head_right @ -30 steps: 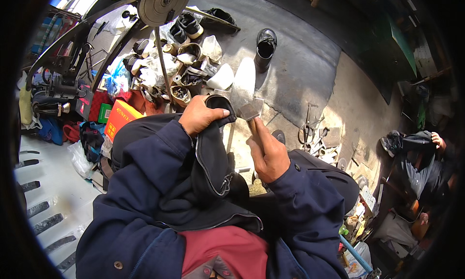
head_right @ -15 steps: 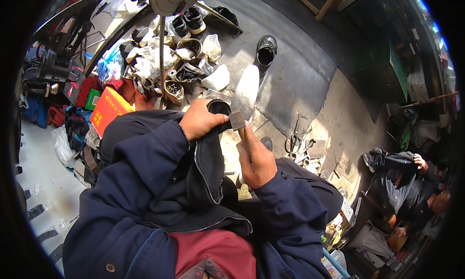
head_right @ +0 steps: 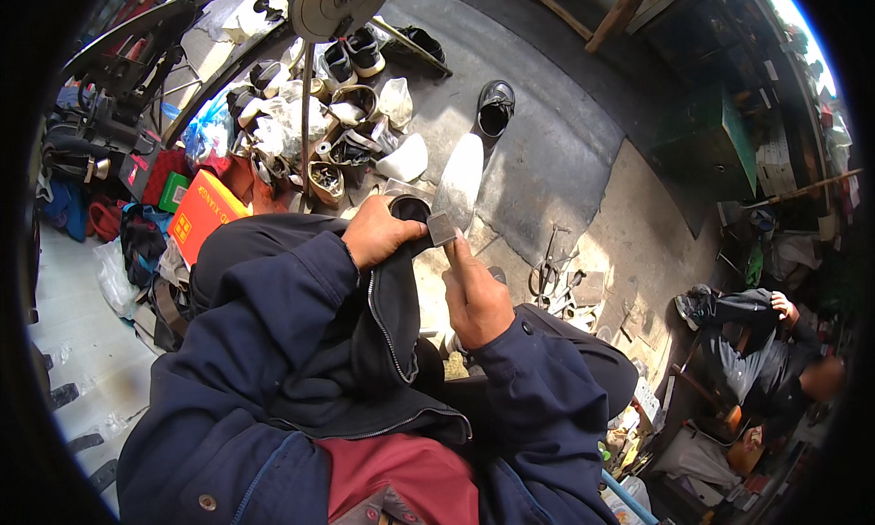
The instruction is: The person repairs a jacket zipper by hand, using a hammer to tap the zipper slider and pliers to adjust the zipper teeth. The person repeatedly tests the zipper by pulling it up and down.
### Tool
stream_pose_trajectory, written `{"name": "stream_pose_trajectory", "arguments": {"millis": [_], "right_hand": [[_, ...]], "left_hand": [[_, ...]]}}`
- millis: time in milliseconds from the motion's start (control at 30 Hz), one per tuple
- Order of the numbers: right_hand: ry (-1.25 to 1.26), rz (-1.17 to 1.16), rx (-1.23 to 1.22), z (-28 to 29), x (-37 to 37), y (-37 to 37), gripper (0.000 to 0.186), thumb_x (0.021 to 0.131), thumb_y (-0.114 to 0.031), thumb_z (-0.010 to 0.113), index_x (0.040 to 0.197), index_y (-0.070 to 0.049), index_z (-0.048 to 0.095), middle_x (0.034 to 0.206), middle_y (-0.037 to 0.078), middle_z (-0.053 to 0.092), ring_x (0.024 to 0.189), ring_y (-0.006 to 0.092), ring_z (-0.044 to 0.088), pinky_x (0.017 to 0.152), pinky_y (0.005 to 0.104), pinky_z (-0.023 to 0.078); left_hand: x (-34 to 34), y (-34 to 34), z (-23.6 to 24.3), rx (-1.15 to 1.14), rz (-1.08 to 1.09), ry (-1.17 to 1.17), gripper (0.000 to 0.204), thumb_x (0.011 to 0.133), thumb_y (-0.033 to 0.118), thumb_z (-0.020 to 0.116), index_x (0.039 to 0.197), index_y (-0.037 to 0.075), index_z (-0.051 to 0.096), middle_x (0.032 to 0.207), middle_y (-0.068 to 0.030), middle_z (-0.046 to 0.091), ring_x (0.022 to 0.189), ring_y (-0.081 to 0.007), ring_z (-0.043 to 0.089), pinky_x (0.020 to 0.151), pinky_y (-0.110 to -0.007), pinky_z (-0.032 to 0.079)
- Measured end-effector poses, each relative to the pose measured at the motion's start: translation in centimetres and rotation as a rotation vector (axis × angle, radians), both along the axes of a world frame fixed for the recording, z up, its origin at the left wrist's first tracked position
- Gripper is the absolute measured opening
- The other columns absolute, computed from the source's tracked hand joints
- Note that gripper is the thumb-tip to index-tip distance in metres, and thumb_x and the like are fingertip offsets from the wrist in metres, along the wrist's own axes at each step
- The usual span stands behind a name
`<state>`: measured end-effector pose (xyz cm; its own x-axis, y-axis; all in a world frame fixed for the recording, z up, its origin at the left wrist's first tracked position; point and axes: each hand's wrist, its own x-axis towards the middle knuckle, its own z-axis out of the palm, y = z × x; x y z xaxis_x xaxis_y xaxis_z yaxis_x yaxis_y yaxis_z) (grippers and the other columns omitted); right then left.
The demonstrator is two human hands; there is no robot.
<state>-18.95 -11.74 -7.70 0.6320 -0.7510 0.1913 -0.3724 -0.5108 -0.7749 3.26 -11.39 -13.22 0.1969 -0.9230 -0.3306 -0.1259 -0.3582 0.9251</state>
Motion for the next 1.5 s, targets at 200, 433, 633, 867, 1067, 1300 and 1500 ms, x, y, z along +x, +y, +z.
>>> {"name": "stream_pose_trajectory", "arguments": {"millis": [200, 433, 633, 867, 1067, 1300, 1500], "right_hand": [[-0.108, -0.042, 0.013, -0.1, -0.1, 0.1, 0.056, 0.091, 0.006, 0.064, 0.145, 0.006, 0.05, 0.103, 0.03, 0.069, 0.087, 0.0425, 0.071, 0.076, 0.0407, 0.056], [0.064, -0.005, 0.014, -0.3, 0.1, -0.1, 0.053, 0.093, 0.005, 0.062, 0.144, 0.007, 0.05, 0.106, 0.032, 0.068, 0.091, 0.045, 0.071, 0.078, 0.0413, 0.057], [0.017, -0.017, -0.027, -0.1, 0.1, 0.0, 0.054, 0.093, 0.004, 0.063, 0.145, 0.008, 0.048, 0.105, 0.029, 0.069, 0.09, 0.0404, 0.071, 0.079, 0.0391, 0.056], [-0.061, -0.026, 0.028, 0.0, -0.2, 0.1, 0.059, 0.091, 0.005, 0.061, 0.148, 0.005, 0.046, 0.107, 0.03, 0.069, 0.089, 0.0455, 0.07, 0.077, 0.0423, 0.056], [0.016, -0.014, -0.048, 0.1, -0.3, 0.1, 0.054, 0.094, 0.002, 0.065, 0.145, 0.008, 0.049, 0.104, 0.027, 0.07, 0.086, 0.0364, 0.072, 0.077, 0.038, 0.056], [-0.033, -0.022, 0.039, -0.6, -0.6, 0.3, 0.054, 0.097, 0.004, 0.061, 0.148, 0.006, 0.046, 0.113, 0.024, 0.071, 0.087, 0.025, 0.072, 0.079, 0.0333, 0.057], [-0.034, -0.045, -0.002, -0.7, -0.9, 0.5, 0.054, 0.096, 0.003, 0.063, 0.147, 0.005, 0.048, 0.09, 0.019, 0.071, 0.079, 0.0245, 0.072, 0.073, 0.0324, 0.056]], "left_hand": [[0.1, 0.1, -0.4, 0.062, -0.008, -0.06, 0.036, 0.074, 0.025, 0.081, 0.088, -0.008, 0.073, 0.08, -0.0228, 0.073, 0.072, -0.0319, 0.071, 0.069, -0.041, 0.055], [-0.1, 0.0, -0.7, -0.026, 0.02, 0.046, 0.035, 0.073, 0.024, 0.081, 0.084, -0.008, 0.072, 0.075, -0.0214, 0.072, 0.067, -0.0285, 0.07, 0.066, -0.04, 0.054], [0.0, 0.1, -0.6, 0.007, 0.014, 0.002, 0.034, 0.072, 0.023, 0.081, 0.086, -0.007, 0.073, 0.075, -0.0208, 0.072, 0.066, -0.0277, 0.069, 0.066, -0.039, 0.054], [0.3, 0.1, -0.4, 0.074, -0.03, 0.012, 0.031, 0.075, 0.018, 0.08, 0.094, -0.005, 0.073, 0.084, -0.0146, 0.075, 0.074, -0.0201, 0.069, 0.071, -0.034, 0.054], [0.1, 0.0, -1.3, -0.073, 0.023, 0.083, 0.037, 0.073, 0.024, 0.082, 0.089, -0.008, 0.074, 0.078, -0.0215, 0.074, 0.071, -0.0297, 0.072, 0.068, -0.038, 0.055], [0.0, 0.1, -1.5, -0.021, 0.016, 0.06, 0.035, 0.073, 0.024, 0.081, 0.09, -0.006, 0.074, 0.078, -0.0209, 0.073, 0.069, -0.0284, 0.071, 0.066, -0.038, 0.054], [0.1, 0.2, -1.0, -0.04, 0.022, 0.033, 0.034, 0.074, 0.024, 0.08, 0.09, -0.005, 0.074, 0.08, -0.0198, 0.074, 0.07, -0.0273, 0.071, 0.068, -0.038, 0.054]]}}
